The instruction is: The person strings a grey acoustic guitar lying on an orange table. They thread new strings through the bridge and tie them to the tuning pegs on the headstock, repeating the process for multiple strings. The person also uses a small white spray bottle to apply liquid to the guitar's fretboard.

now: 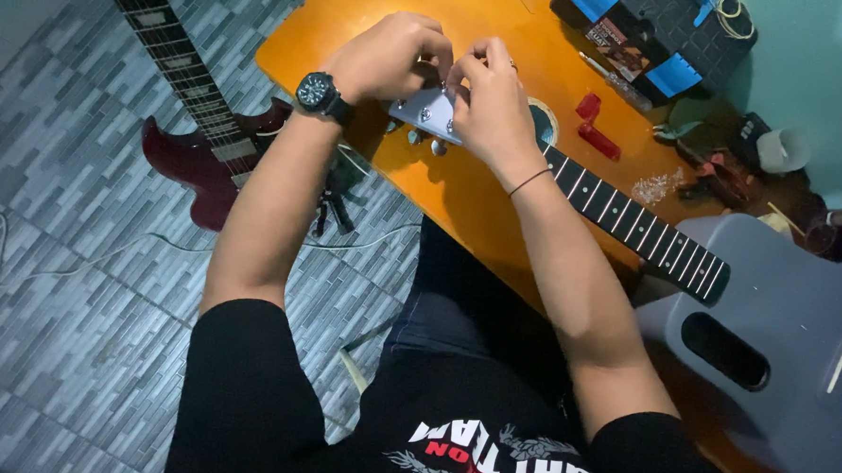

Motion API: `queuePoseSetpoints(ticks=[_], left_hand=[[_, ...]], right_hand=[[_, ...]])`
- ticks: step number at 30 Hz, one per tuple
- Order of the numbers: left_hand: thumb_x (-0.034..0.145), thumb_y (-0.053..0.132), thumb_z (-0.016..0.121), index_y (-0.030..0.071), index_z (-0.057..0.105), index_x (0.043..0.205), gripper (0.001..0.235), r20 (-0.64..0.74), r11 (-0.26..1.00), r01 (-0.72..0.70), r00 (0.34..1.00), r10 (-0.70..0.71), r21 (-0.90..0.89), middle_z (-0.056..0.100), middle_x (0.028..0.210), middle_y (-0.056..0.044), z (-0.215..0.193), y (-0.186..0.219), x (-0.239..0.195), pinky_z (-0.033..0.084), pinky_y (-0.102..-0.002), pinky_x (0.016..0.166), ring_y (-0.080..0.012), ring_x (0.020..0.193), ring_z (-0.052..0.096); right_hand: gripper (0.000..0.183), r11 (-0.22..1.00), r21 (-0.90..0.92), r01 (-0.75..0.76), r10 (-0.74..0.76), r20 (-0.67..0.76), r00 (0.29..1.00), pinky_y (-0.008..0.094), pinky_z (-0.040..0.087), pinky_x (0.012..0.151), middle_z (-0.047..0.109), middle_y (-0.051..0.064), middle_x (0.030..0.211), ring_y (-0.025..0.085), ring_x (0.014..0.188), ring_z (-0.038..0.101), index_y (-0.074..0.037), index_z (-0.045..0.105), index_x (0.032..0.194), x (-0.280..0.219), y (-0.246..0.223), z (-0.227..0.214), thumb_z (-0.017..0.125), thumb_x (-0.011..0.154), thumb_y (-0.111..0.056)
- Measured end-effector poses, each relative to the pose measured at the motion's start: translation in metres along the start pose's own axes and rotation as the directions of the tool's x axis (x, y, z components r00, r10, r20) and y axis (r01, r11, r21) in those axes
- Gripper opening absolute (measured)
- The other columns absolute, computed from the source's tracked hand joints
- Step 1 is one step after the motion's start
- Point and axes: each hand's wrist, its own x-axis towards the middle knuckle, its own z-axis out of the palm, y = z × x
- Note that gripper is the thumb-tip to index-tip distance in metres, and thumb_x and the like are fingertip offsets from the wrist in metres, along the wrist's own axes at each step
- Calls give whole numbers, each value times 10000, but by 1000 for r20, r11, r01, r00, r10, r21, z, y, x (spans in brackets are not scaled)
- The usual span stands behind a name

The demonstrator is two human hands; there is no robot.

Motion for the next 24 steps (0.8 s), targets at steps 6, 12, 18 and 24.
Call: queuePoseSetpoints(ticks=[6,12,18,24], left_hand=[[821,-138,562,47,730,956,284,94,975,15,996,6,-221,654,1001,-94,3,-22,4,524,-341,734,-245,871,602],[913,-47,592,94,722,1025,222,118,918,147,987,-111,-368,659,1071,-49,2,-19,4,534,-334,786,-203,964,626],[865,10,641,93,672,863,88,-4,940,69,997,-75,-333,665,850,-5,16,-22,15,470,-317,695,-137,777,566],[878,88,649,102,620,857,38,56,938,120,993,-108,-326,566,810,15,15,-23,20,405,-308,643,-119,745,495]], right_hand=[[140,999,-23,28,-27,22,999,475,519,817,488,131,1177,353,1054,608,-61,645,897,0,2,-1,652,850,71],[197,955,-234,182,-197,-43,979,466,445,785,497,141,1190,342,967,505,-66,705,920,-3,1,5,741,769,54],[244,916,-260,305,-327,-46,944,506,409,834,484,146,1230,343,1061,515,-51,700,891,-4,11,4,803,712,79],[103,933,-239,270,-290,-51,956,490,413,868,510,113,1187,313,1097,519,-71,658,864,-2,9,3,751,892,-38]])
